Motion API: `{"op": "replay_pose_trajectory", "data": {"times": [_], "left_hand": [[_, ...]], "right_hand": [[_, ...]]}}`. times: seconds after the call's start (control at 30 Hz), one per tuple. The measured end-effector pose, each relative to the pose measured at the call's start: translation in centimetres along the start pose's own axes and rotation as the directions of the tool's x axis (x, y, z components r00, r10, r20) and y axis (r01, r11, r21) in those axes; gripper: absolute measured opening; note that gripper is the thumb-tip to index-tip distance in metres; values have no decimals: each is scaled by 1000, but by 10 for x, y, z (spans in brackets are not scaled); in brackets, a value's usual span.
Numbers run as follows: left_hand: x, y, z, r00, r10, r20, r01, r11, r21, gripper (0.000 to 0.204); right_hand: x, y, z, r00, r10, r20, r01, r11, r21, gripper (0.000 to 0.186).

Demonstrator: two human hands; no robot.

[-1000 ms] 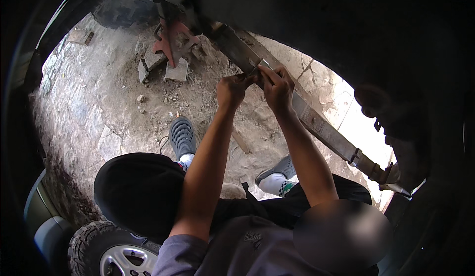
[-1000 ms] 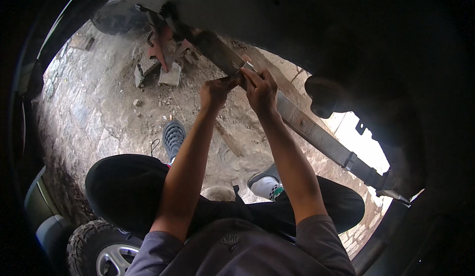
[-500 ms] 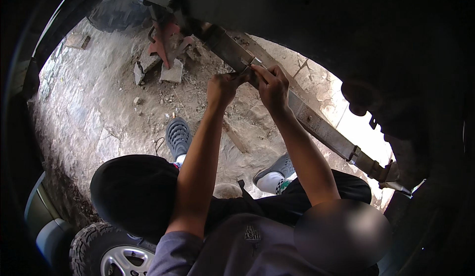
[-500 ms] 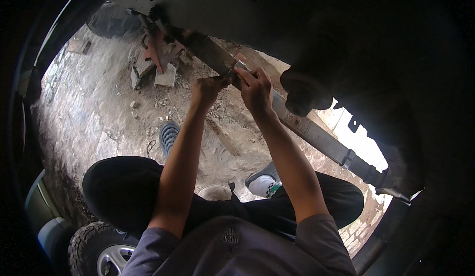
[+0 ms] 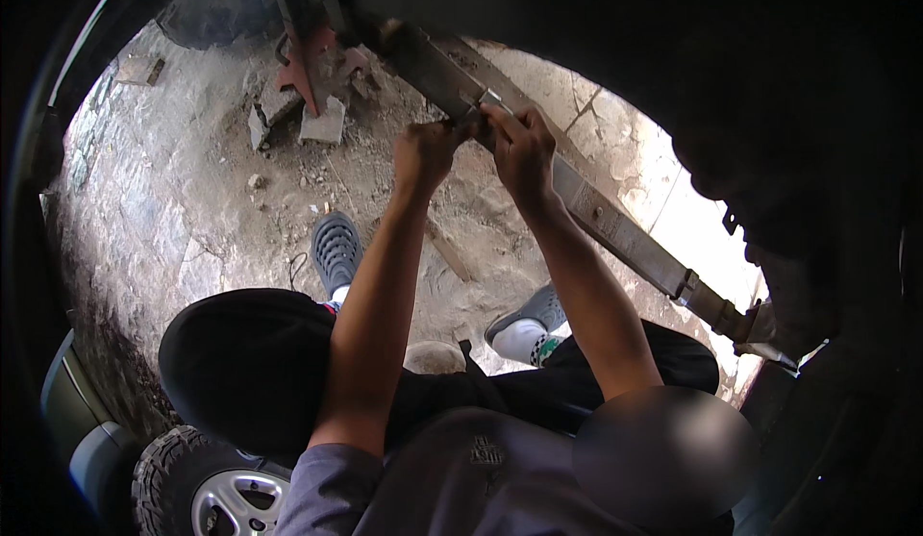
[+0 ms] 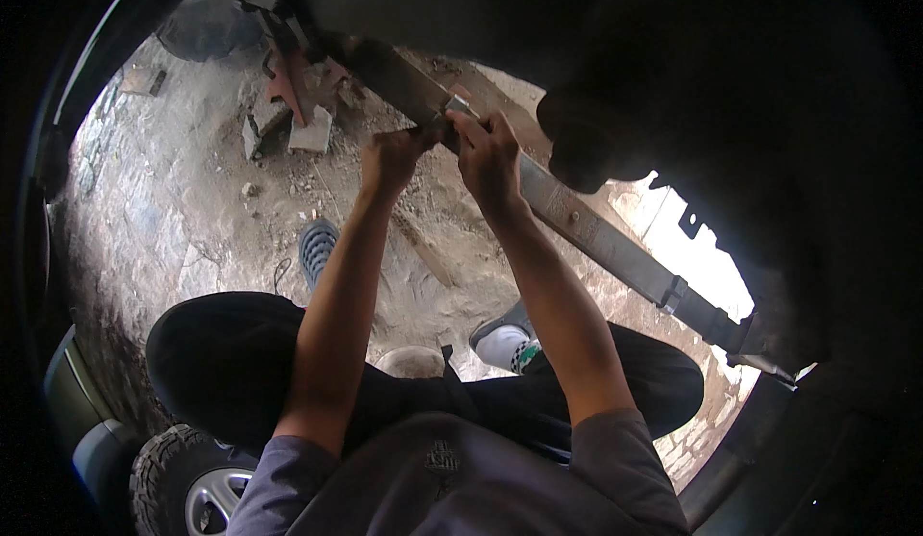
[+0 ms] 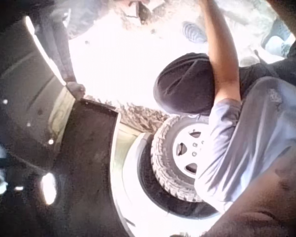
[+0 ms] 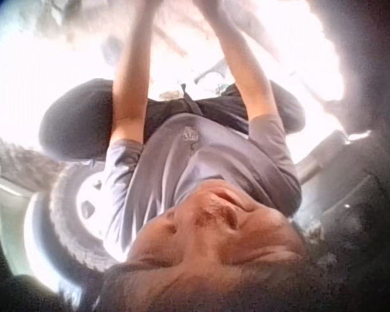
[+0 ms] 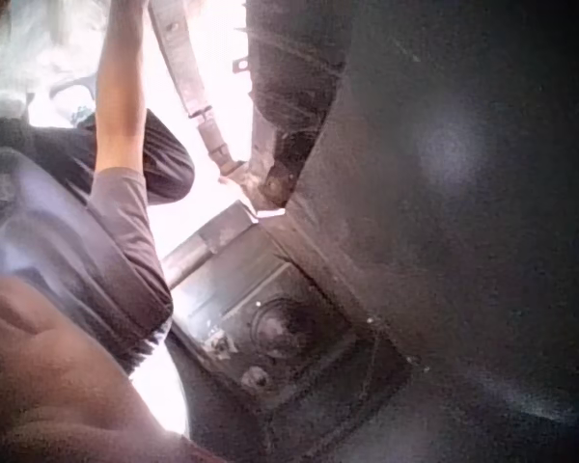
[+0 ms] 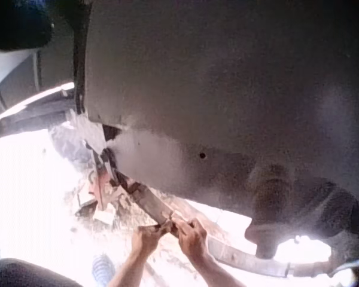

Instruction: The person sits beneath a vehicle and uses a hammer to strike a metal bracket on the undercarriage. They then use their hands to adjust and secure the bracket in place.

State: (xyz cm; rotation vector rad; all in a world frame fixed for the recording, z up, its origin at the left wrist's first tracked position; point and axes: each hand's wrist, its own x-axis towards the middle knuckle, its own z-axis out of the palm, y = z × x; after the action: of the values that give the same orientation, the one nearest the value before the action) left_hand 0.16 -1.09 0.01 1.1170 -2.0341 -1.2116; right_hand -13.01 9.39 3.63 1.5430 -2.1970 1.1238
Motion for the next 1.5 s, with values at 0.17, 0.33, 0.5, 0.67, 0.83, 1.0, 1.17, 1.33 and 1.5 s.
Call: {"op": "replay_pose_trajectory", "data": {"times": [0.17,0.33,0.5,0.67,0.83,1.0,1.17,1.33,1.5], "left_hand": [[-8,-7,4,994,-104,-17,98,971,-219,46],[-6,12,-9,945,-311,102,312,950,7,46],[-13,11,5,985,-167,-39,162,981,-103,45],[-6,-10,6,984,-179,15,173,927,-334,46],[-16,18,-2,947,-311,76,317,945,-85,47],[-17,8,-3,982,-189,23,189,955,-228,45],[-13,23,-12,953,-292,86,295,955,-20,44],[-21,12,4,987,-153,-56,142,977,-157,48],[-21,6,1,985,-170,-43,162,975,-151,47]], "right_hand": [[5,-8,5,999,4,33,-6,996,86,24],[-7,-5,-7,997,72,38,-76,993,90,25],[22,-3,2,995,-22,94,10,992,123,25],[17,-6,3,997,-41,61,33,991,130,26],[4,1,-5,998,9,58,-13,997,74,27],[15,-9,6,999,19,38,-23,994,107,24],[-2,-7,-5,995,91,34,-93,994,53,26],[5,-12,9,997,57,-54,-50,992,116,25],[7,-15,6,998,60,-2,-59,994,96,25]]}}
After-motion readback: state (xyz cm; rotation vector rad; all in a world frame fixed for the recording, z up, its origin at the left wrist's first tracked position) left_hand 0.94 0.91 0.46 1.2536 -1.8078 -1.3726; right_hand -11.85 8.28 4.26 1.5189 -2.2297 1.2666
